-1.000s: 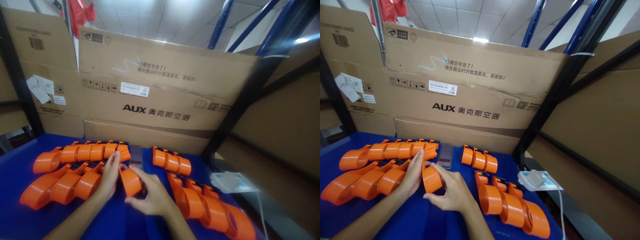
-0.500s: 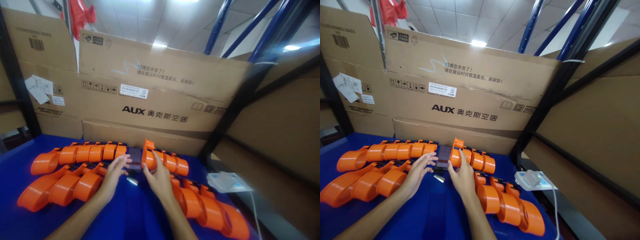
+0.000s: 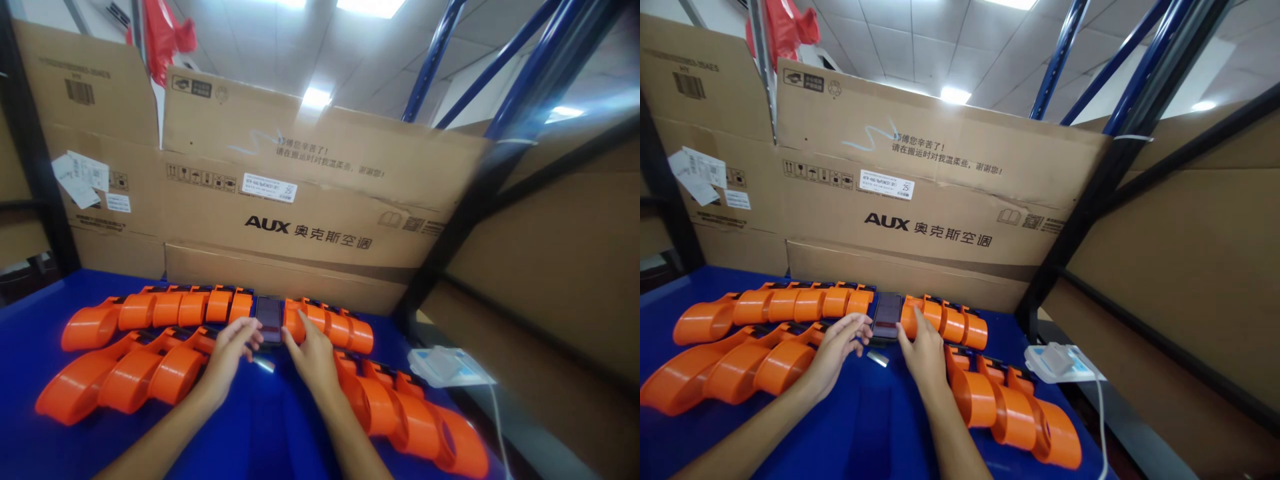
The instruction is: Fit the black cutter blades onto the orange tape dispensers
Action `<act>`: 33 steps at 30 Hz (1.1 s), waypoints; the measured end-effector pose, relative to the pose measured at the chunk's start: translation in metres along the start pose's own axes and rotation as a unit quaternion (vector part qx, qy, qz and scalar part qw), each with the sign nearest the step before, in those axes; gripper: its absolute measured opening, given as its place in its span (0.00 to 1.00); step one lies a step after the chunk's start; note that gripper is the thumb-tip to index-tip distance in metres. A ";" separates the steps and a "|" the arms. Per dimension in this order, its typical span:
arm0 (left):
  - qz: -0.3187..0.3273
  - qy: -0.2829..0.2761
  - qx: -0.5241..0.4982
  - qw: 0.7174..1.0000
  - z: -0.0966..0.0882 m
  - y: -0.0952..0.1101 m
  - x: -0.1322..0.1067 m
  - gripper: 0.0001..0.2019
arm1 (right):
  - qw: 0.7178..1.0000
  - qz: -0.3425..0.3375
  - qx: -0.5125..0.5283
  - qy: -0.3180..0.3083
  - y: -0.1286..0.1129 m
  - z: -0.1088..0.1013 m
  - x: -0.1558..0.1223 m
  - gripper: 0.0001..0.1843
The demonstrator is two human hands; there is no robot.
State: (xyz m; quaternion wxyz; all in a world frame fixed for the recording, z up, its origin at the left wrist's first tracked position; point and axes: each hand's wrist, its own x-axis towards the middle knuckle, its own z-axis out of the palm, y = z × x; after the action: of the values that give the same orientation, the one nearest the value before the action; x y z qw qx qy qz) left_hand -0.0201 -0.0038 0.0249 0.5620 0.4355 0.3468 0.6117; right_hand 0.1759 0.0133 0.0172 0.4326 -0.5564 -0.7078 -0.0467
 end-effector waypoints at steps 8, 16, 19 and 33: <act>0.021 0.028 0.006 0.999 -0.001 -0.002 0.000 0.19 | 0.999 0.021 0.028 0.020 0.003 0.002 -0.003 0.21; 0.021 0.039 0.004 0.999 -0.001 0.000 -0.001 0.18 | 0.993 0.026 -0.103 0.058 -0.001 -0.013 0.004 0.23; 0.017 0.048 -0.006 0.999 -0.002 0.000 0.000 0.18 | 0.976 0.038 -0.211 0.042 -0.002 -0.017 0.004 0.36; 0.007 0.052 -0.015 0.999 -0.003 0.002 -0.001 0.19 | 0.945 0.030 -0.325 -0.029 0.010 -0.010 0.010 0.31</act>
State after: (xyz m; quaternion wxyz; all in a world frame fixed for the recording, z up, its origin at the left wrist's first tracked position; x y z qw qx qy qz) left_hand -0.0241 -0.0046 0.0257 0.5457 0.3967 0.3631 0.6426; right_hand 0.1894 0.0191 0.0263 0.2089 -0.6891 -0.6492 -0.2451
